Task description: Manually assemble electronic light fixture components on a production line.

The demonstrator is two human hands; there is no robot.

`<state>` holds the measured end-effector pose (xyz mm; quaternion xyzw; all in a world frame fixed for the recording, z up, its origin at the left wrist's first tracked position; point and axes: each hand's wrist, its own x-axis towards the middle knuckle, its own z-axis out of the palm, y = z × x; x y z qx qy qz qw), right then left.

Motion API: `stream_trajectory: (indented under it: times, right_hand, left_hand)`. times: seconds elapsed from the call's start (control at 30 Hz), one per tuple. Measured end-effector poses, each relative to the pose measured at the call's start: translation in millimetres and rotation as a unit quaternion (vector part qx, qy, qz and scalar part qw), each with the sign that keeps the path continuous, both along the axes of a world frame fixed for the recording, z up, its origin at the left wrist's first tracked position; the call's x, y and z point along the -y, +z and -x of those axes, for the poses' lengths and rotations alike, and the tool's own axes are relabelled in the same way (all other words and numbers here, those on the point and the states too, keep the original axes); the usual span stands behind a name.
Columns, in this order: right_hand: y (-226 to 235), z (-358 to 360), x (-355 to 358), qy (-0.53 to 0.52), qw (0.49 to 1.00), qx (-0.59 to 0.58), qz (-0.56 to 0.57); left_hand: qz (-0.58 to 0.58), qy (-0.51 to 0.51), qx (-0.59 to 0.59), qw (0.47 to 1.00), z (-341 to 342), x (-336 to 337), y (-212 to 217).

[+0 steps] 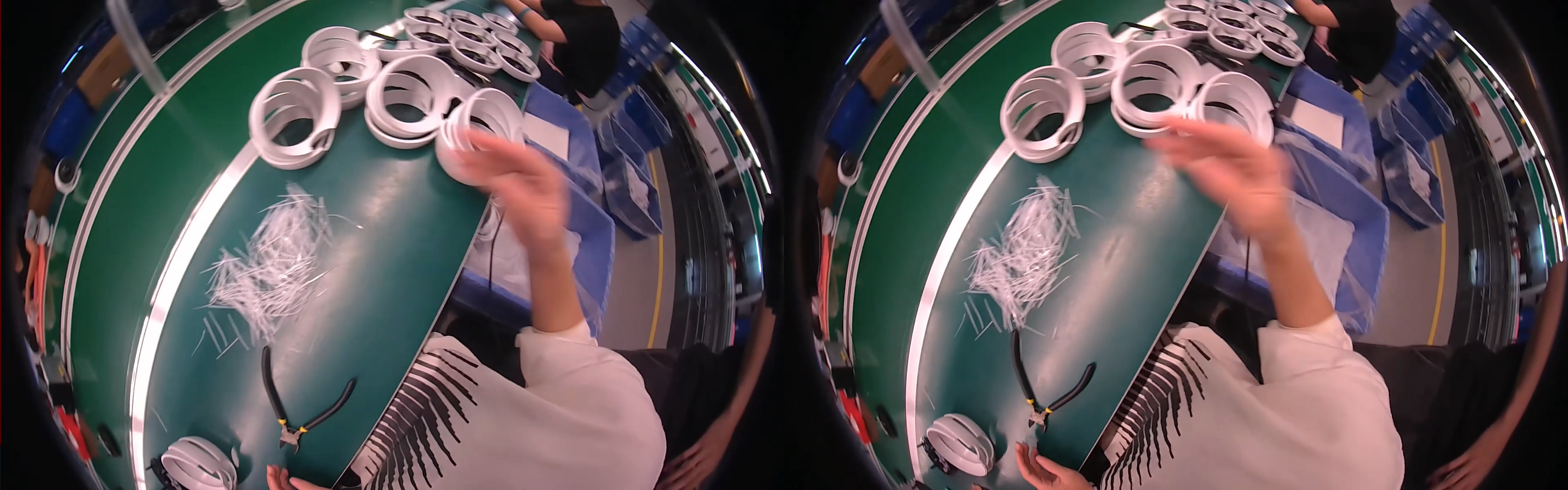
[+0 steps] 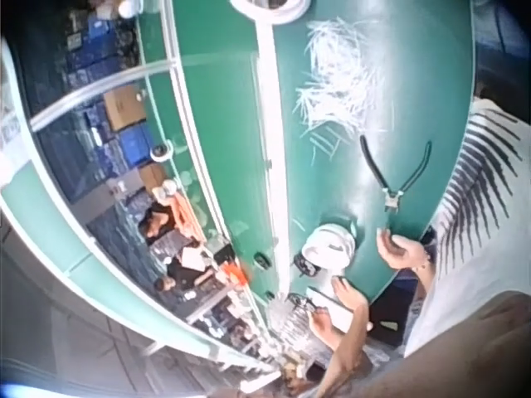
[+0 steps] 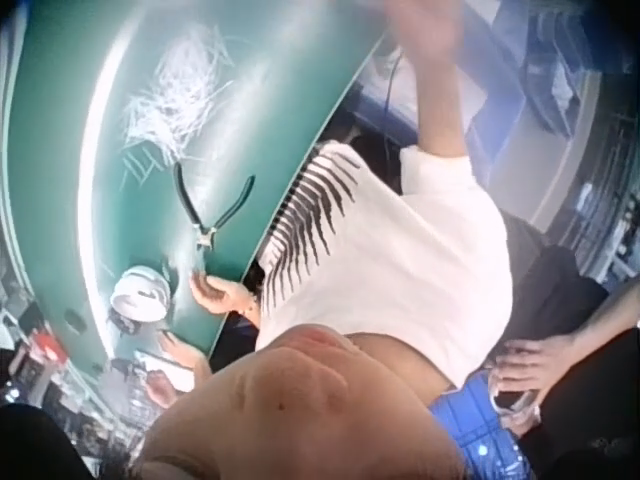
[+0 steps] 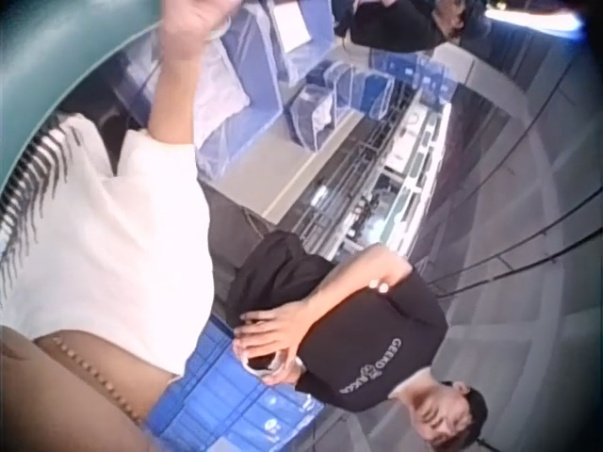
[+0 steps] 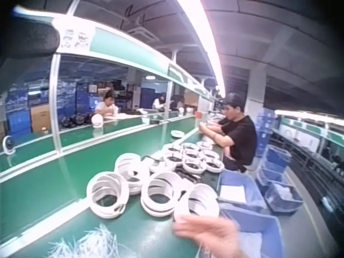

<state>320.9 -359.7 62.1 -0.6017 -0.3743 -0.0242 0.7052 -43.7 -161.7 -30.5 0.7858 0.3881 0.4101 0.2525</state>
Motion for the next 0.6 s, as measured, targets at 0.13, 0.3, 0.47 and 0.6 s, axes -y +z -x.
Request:
stream_trajectory:
  times: [0.13, 0.3, 0.47, 0.6]
  right_hand:
    - [-63.3, -40.0, 146.0, -0.467, 0.882, 0.053, -0.041]
    - [-262.5, -50.1, 194.7, -0.331, 0.804, 0.118, 0.479]
    - [-388.4, -90.1, 183.9, -0.082, 0.718, 0.103, 0.683]
    - [-444.0, -137.8, 54.6, -0.046, 0.771, 0.378, 0.511]
  left_hand:
    - [-0.019, -0.017, 0.008, 1.0, -6.3, 3.1, -2.1]
    - [0.007, 0.002, -0.034, 0.999, 16.3, -14.7, -10.9]
    - [-0.089, 0.011, -0.112, 0.99, -2.3, -12.6, 13.0]
    - [-0.112, -0.024, -0.068, 0.991, -8.9, -19.5, -0.5]
